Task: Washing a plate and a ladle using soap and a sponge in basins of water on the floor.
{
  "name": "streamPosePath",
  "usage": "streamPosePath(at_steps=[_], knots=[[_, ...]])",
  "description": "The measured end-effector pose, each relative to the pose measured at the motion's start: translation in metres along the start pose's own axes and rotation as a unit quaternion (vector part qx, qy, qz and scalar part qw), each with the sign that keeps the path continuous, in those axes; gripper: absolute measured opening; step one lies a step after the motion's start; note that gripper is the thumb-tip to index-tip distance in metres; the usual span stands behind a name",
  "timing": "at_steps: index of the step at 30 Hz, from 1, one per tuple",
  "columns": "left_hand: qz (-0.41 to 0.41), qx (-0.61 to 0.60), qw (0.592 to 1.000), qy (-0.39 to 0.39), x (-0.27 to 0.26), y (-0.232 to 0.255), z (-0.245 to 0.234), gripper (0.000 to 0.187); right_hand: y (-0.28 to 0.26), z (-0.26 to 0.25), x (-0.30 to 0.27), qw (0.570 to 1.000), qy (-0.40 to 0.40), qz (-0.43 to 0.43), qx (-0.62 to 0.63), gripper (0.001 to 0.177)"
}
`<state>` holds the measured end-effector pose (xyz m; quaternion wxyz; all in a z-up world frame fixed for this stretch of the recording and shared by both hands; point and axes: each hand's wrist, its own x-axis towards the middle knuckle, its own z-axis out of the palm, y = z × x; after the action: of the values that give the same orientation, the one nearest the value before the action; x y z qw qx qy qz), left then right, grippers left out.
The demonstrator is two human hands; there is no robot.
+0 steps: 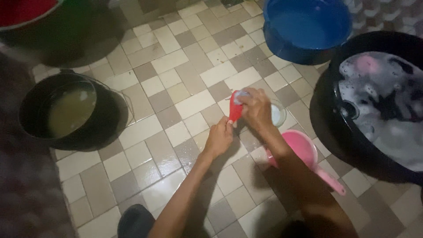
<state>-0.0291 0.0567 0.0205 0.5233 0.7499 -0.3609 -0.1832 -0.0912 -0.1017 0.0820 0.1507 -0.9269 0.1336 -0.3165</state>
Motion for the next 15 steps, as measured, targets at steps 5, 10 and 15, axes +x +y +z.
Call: streamPosePath(at_steps=[5, 10, 15], knots=[[-0.052, 0.027, 0.998, -0.013, 0.005, 0.001, -0.013, 0.027, -0.021, -0.004, -0.01, 0.996, -0.058, -0.013, 0.066, 0.021], [-0.041, 0.061, 0.997, -0.013, -0.001, -0.008, -0.006, 0.027, -0.013, 0.001, -0.02, 0.998, -0.058, -0.008, -0.013, 0.031], [-0.046, 0.007, 0.999, 0.015, 0.003, -0.005, -0.015, 0.025, -0.033, -0.001, -0.017, 0.993, -0.043, -0.03, 0.106, 0.034]])
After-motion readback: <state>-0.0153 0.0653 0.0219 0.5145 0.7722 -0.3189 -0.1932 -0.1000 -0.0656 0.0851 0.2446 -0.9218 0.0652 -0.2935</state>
